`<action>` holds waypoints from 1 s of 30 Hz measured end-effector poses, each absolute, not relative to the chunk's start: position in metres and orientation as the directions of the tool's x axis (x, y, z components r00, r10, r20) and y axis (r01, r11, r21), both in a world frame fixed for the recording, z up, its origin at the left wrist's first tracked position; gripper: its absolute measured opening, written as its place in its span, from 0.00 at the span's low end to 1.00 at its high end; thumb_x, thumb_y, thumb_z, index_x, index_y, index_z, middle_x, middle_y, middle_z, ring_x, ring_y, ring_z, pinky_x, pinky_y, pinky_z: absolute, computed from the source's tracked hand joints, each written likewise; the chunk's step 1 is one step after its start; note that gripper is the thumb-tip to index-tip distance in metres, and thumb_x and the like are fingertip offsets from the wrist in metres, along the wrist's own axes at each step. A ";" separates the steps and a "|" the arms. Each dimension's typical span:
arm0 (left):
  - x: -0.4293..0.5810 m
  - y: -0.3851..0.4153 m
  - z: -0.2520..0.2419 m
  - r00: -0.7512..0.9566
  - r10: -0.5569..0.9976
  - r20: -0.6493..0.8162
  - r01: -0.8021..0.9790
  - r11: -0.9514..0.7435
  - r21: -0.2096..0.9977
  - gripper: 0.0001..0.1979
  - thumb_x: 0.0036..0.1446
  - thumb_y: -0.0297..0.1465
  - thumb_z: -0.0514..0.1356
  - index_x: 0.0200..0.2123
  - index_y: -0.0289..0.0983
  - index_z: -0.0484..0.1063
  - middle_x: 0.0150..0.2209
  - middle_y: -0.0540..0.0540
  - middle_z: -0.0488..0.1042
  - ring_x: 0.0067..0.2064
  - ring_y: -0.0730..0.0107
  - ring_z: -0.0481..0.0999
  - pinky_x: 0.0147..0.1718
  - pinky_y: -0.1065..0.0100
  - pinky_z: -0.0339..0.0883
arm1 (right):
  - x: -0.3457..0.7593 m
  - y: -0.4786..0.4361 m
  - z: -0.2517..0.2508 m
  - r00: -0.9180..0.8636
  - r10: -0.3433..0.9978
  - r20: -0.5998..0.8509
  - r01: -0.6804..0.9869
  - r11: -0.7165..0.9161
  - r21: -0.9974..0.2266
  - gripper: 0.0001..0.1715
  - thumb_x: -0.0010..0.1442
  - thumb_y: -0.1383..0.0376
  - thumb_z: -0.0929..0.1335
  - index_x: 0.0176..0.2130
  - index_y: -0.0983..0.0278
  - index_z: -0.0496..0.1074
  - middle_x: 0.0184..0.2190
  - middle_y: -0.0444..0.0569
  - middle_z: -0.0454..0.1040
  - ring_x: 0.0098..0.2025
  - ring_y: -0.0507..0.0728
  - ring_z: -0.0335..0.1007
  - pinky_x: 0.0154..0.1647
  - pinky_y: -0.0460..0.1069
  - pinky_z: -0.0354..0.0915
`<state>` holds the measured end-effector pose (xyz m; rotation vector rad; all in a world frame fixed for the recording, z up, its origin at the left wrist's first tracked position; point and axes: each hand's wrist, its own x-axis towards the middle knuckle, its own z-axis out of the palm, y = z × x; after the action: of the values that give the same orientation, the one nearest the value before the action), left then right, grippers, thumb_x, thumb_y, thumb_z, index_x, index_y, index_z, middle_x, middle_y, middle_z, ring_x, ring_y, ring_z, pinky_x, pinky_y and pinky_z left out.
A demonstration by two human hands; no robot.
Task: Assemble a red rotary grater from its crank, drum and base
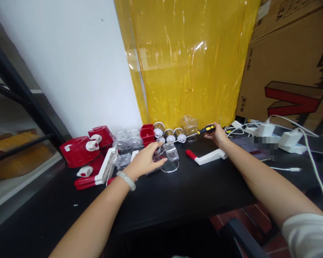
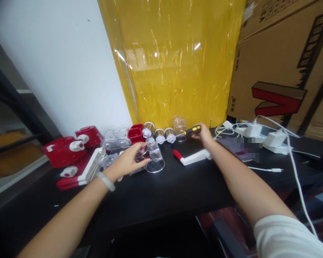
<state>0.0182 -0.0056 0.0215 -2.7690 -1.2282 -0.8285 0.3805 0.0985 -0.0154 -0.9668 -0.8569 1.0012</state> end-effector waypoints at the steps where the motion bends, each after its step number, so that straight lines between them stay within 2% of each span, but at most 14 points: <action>1: 0.018 -0.005 0.021 0.555 0.689 0.467 0.690 -0.695 0.205 0.31 0.59 0.45 0.60 0.61 0.39 0.61 0.59 0.40 0.69 0.55 0.55 0.73 0.54 0.55 0.68 | 0.381 0.098 -0.014 0.294 0.947 0.128 -0.302 0.219 -0.928 0.18 0.68 0.56 0.55 0.35 0.61 0.67 0.20 0.44 0.71 0.19 0.52 0.69 0.22 0.47 0.68; 4: 0.018 -0.005 0.021 0.555 0.689 0.466 0.689 -0.695 0.205 0.31 0.59 0.45 0.60 0.61 0.39 0.61 0.59 0.40 0.69 0.55 0.55 0.74 0.54 0.55 0.68 | 0.382 0.095 -0.013 0.261 0.955 0.138 -0.340 0.225 -0.913 0.16 0.65 0.62 0.56 0.37 0.62 0.69 0.23 0.45 0.73 0.21 0.53 0.72 0.23 0.47 0.68; 8: 0.018 -0.005 0.021 0.558 0.686 0.468 0.692 -0.696 0.194 0.31 0.59 0.45 0.60 0.61 0.39 0.61 0.59 0.40 0.69 0.56 0.56 0.73 0.55 0.56 0.68 | 0.381 0.095 -0.014 0.273 0.950 0.151 -0.331 0.240 -0.913 0.09 0.61 0.65 0.60 0.37 0.62 0.69 0.22 0.43 0.72 0.20 0.52 0.71 0.22 0.46 0.67; 11: 0.018 -0.006 0.022 0.563 0.681 0.469 0.692 -0.698 0.184 0.31 0.59 0.45 0.60 0.61 0.39 0.61 0.59 0.40 0.69 0.56 0.55 0.73 0.55 0.56 0.67 | 0.379 0.097 -0.016 0.294 0.937 0.188 -0.297 0.276 -0.914 0.06 0.61 0.61 0.65 0.36 0.61 0.68 0.17 0.39 0.67 0.16 0.50 0.66 0.21 0.45 0.66; 14: 0.018 -0.006 0.022 0.561 0.682 0.470 0.693 -0.697 0.184 0.31 0.59 0.46 0.60 0.61 0.39 0.61 0.59 0.40 0.69 0.56 0.55 0.73 0.55 0.56 0.68 | 0.379 0.099 -0.017 0.297 0.923 0.245 -0.251 0.323 -0.913 0.13 0.59 0.54 0.68 0.35 0.60 0.67 0.12 0.34 0.58 0.14 0.49 0.60 0.19 0.44 0.64; 17: 0.018 -0.006 0.022 0.561 0.682 0.468 0.692 -0.697 0.186 0.31 0.59 0.45 0.60 0.61 0.39 0.61 0.59 0.41 0.69 0.56 0.56 0.73 0.55 0.56 0.67 | 0.379 0.099 -0.017 0.309 0.918 0.248 -0.252 0.331 -0.909 0.14 0.62 0.53 0.65 0.34 0.60 0.67 0.10 0.34 0.55 0.12 0.50 0.57 0.18 0.45 0.63; 19: 0.019 -0.006 0.022 0.560 0.686 0.464 0.694 -0.695 0.190 0.31 0.59 0.45 0.60 0.61 0.40 0.61 0.59 0.41 0.69 0.56 0.56 0.73 0.56 0.56 0.67 | 0.379 0.098 -0.016 0.308 0.928 0.211 -0.281 0.300 -0.912 0.17 0.66 0.54 0.59 0.35 0.61 0.68 0.12 0.37 0.58 0.12 0.51 0.58 0.18 0.46 0.64; 22: 0.019 -0.007 0.022 0.553 0.695 0.460 0.703 -0.685 0.191 0.31 0.59 0.45 0.60 0.61 0.39 0.61 0.60 0.41 0.69 0.56 0.56 0.73 0.56 0.56 0.67 | 0.380 0.095 -0.013 0.287 0.941 0.176 -0.306 0.265 -0.914 0.20 0.66 0.60 0.54 0.38 0.62 0.69 0.18 0.43 0.68 0.16 0.52 0.66 0.21 0.47 0.67; 25: 0.019 -0.006 0.022 0.555 0.694 0.458 0.705 -0.685 0.185 0.31 0.59 0.45 0.60 0.61 0.39 0.61 0.60 0.41 0.69 0.56 0.56 0.73 0.56 0.56 0.67 | 0.380 0.092 -0.012 0.278 0.945 0.170 -0.296 0.253 -0.921 0.19 0.64 0.64 0.53 0.41 0.62 0.69 0.23 0.46 0.74 0.20 0.54 0.72 0.23 0.48 0.68; 30: 0.018 -0.006 0.021 0.556 0.689 0.466 0.699 -0.690 0.186 0.31 0.59 0.46 0.60 0.62 0.39 0.61 0.60 0.40 0.68 0.56 0.55 0.73 0.56 0.55 0.67 | 0.379 0.092 -0.012 0.260 0.956 0.136 -0.306 0.215 -0.927 0.11 0.61 0.65 0.59 0.40 0.61 0.69 0.24 0.43 0.74 0.21 0.52 0.73 0.23 0.45 0.67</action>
<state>0.0182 -0.0057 0.0210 -2.7526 -1.2280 -0.8098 0.3790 0.0915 -0.0119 -0.9379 -0.8759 1.0510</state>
